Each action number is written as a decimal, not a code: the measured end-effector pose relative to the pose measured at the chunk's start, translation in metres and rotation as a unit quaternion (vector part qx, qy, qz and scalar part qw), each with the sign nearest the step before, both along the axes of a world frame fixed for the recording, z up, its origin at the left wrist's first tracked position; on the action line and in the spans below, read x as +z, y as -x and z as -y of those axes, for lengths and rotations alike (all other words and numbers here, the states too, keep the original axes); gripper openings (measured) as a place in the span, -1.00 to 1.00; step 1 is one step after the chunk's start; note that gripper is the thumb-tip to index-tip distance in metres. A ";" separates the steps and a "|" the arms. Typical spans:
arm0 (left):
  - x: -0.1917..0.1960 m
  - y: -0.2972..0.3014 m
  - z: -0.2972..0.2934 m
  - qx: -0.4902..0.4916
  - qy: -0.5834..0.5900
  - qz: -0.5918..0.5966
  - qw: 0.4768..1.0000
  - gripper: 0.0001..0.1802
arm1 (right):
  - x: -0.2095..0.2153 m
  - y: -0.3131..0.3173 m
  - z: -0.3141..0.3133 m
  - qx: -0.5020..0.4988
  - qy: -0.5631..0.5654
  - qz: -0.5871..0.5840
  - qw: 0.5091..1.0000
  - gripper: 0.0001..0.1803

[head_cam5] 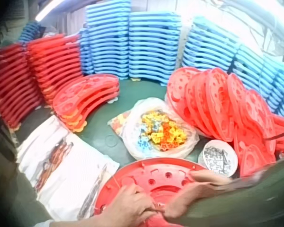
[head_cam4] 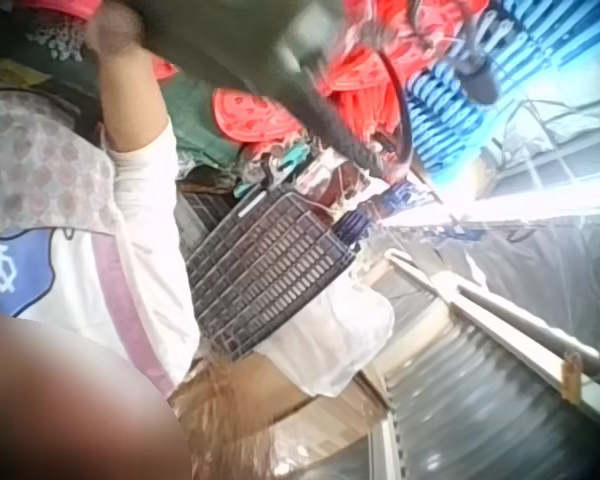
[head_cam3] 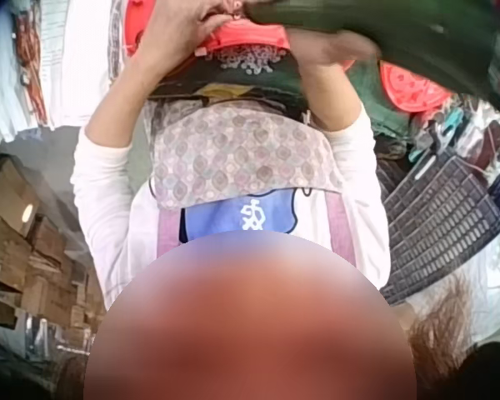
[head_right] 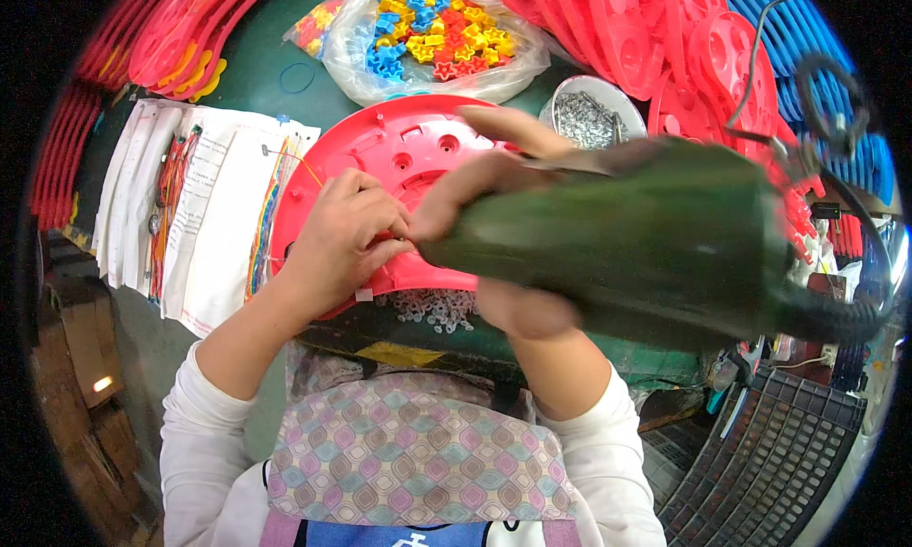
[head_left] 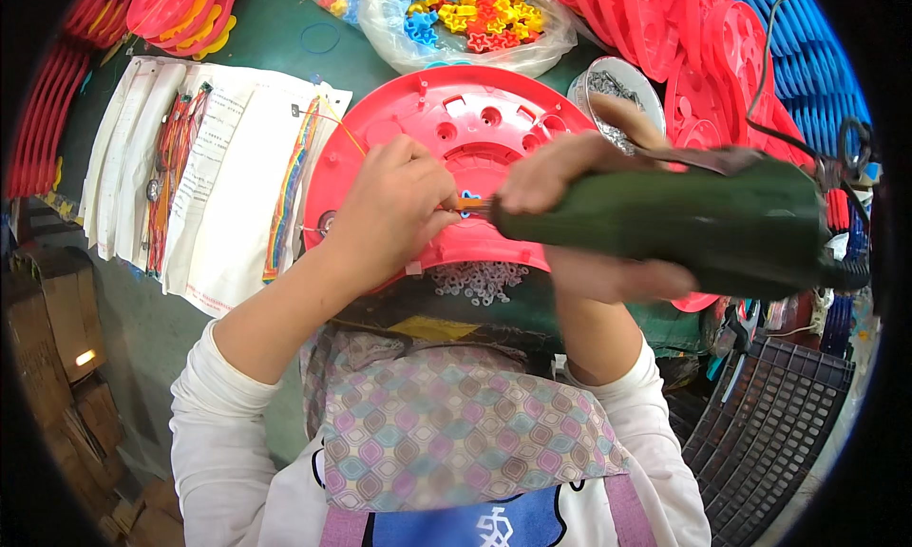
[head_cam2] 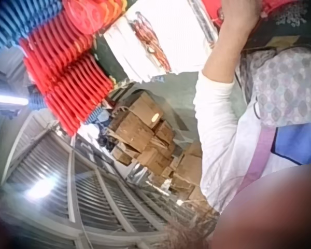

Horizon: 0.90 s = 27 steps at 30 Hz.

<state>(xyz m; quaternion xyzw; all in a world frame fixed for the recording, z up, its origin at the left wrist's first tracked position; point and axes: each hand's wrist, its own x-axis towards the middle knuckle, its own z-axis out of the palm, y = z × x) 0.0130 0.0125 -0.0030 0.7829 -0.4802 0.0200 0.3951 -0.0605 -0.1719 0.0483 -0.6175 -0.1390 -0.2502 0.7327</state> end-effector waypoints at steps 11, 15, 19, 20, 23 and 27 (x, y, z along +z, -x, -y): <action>0.006 0.100 0.032 -0.211 -0.116 0.062 0.969 -0.91 | 0.019 0.079 0.041 -0.014 -0.059 0.011 0.998 0.35; 0.006 0.103 0.029 -0.164 -0.106 0.040 0.980 -0.86 | 0.015 0.088 0.040 -0.011 -0.050 -0.042 0.998 0.35; 0.054 0.078 -0.008 -0.076 -0.048 0.049 0.995 -0.82 | 0.015 0.086 0.042 0.035 -0.065 -0.089 0.993 0.35; 0.061 0.067 -0.022 -0.025 -0.059 0.065 0.996 -0.83 | 0.015 0.083 0.041 0.052 -0.073 -0.101 0.991 0.35; 0.072 0.036 -0.057 0.116 -0.159 0.129 0.972 -0.80 | 0.010 0.074 0.033 0.115 -0.175 -0.116 0.971 0.38; 0.047 0.017 -0.075 0.116 -0.211 0.168 0.956 -0.79 | 0.008 0.053 0.016 0.232 -0.268 -0.094 0.930 0.35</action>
